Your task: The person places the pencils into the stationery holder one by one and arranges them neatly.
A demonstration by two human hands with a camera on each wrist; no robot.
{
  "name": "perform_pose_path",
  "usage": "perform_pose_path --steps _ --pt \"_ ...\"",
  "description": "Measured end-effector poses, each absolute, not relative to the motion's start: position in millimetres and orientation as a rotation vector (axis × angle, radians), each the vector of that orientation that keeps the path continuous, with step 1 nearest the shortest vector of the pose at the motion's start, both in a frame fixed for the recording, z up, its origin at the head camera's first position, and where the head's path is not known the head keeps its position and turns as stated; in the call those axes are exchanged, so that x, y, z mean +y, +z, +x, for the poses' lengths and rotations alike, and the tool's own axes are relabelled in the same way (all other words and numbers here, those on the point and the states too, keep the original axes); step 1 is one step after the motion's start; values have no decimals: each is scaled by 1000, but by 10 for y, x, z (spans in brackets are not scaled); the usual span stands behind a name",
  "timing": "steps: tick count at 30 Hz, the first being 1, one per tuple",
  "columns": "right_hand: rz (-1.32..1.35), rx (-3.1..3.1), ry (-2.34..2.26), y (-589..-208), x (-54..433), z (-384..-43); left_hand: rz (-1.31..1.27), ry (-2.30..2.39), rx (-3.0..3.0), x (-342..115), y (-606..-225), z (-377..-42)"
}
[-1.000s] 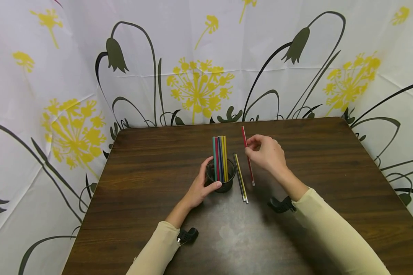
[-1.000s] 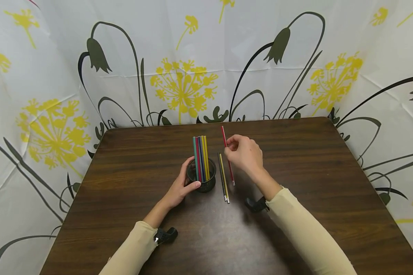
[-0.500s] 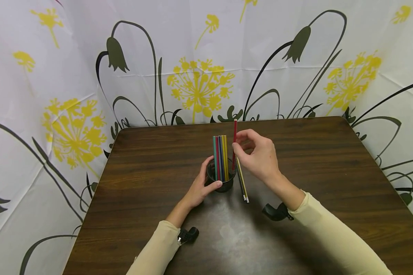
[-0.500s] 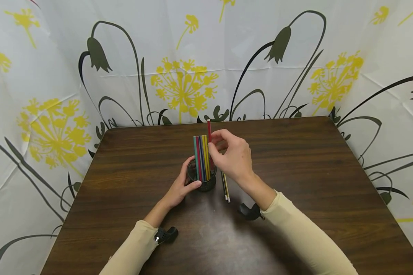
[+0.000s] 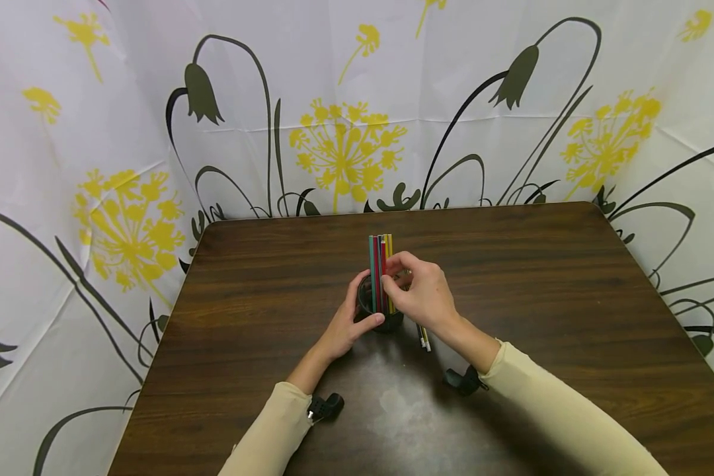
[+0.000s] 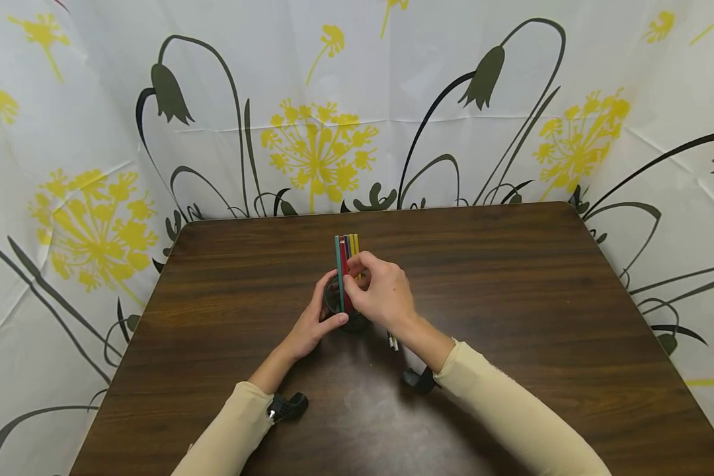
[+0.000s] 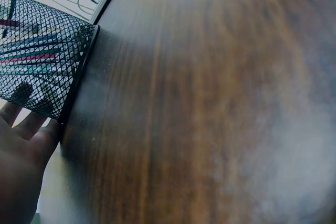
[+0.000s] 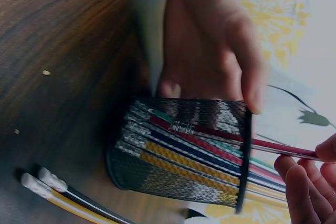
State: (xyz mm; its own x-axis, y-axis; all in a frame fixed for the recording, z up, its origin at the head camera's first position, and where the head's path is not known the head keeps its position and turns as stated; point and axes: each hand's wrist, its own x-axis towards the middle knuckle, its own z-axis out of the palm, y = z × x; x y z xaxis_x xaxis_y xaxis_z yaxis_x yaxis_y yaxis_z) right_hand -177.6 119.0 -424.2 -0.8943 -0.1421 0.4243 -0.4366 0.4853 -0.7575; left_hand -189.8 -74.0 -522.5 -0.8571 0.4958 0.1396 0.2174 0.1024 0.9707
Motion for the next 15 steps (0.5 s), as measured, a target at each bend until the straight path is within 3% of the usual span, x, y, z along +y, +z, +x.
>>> perform_pose_path --steps 15 --pt "440 -2513 1305 -4391 1168 -1821 714 1829 2124 -741 -5235 -1912"
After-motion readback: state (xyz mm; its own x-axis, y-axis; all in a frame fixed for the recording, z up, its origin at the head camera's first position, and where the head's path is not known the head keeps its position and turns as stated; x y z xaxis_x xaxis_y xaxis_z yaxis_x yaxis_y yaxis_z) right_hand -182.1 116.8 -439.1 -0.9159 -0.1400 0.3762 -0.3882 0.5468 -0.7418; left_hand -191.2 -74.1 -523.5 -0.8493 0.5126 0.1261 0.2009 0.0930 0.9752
